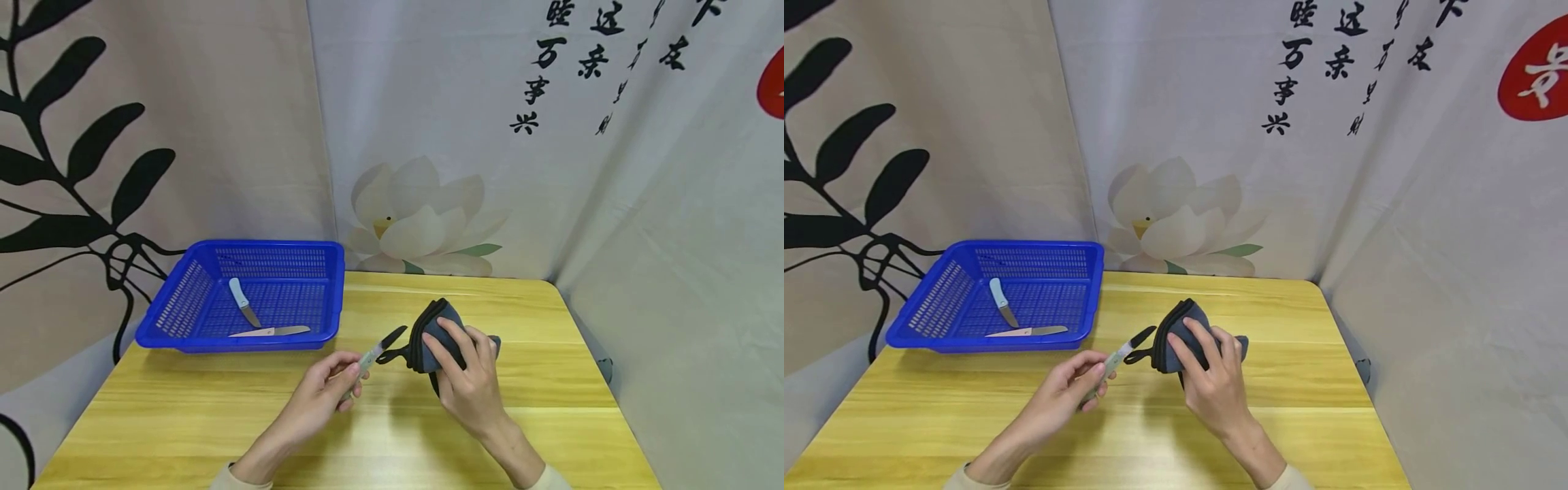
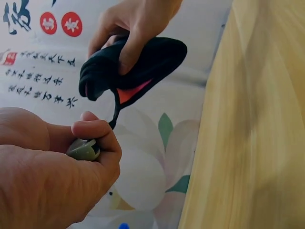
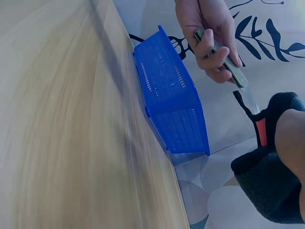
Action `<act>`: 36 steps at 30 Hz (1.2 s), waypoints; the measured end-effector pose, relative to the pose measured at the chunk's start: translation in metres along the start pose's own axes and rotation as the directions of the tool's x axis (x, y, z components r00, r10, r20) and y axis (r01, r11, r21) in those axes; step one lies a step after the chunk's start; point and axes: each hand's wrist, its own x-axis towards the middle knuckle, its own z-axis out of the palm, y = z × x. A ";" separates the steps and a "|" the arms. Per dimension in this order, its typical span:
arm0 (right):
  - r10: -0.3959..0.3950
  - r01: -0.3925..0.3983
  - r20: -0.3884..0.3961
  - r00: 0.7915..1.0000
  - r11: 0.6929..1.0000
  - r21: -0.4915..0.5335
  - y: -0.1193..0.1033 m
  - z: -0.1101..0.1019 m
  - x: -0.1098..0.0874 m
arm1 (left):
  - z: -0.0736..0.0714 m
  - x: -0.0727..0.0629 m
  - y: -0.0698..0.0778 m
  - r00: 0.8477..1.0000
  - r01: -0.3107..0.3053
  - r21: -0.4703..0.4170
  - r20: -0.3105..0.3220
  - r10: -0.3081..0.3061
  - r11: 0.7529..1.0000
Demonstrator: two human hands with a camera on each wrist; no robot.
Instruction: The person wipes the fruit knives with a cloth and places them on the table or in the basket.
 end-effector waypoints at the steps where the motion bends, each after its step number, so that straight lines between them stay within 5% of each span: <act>1: -0.016 0.016 0.010 1.000 1.000 -0.001 -0.002 0.000 0.000 | 0.000 0.000 0.000 1.000 0.009 -0.006 0.007 -0.009 1.000; 14: -0.241 0.243 0.200 0.950 0.970 0.014 -0.022 0.005 0.000 | 0.007 0.000 -0.005 0.997 0.055 -0.010 0.049 -0.055 0.998; 36: -0.251 0.261 0.117 0.961 0.962 -0.074 -0.009 0.009 0.002 | 0.000 -0.004 0.000 0.994 0.055 -0.031 0.095 -0.052 0.998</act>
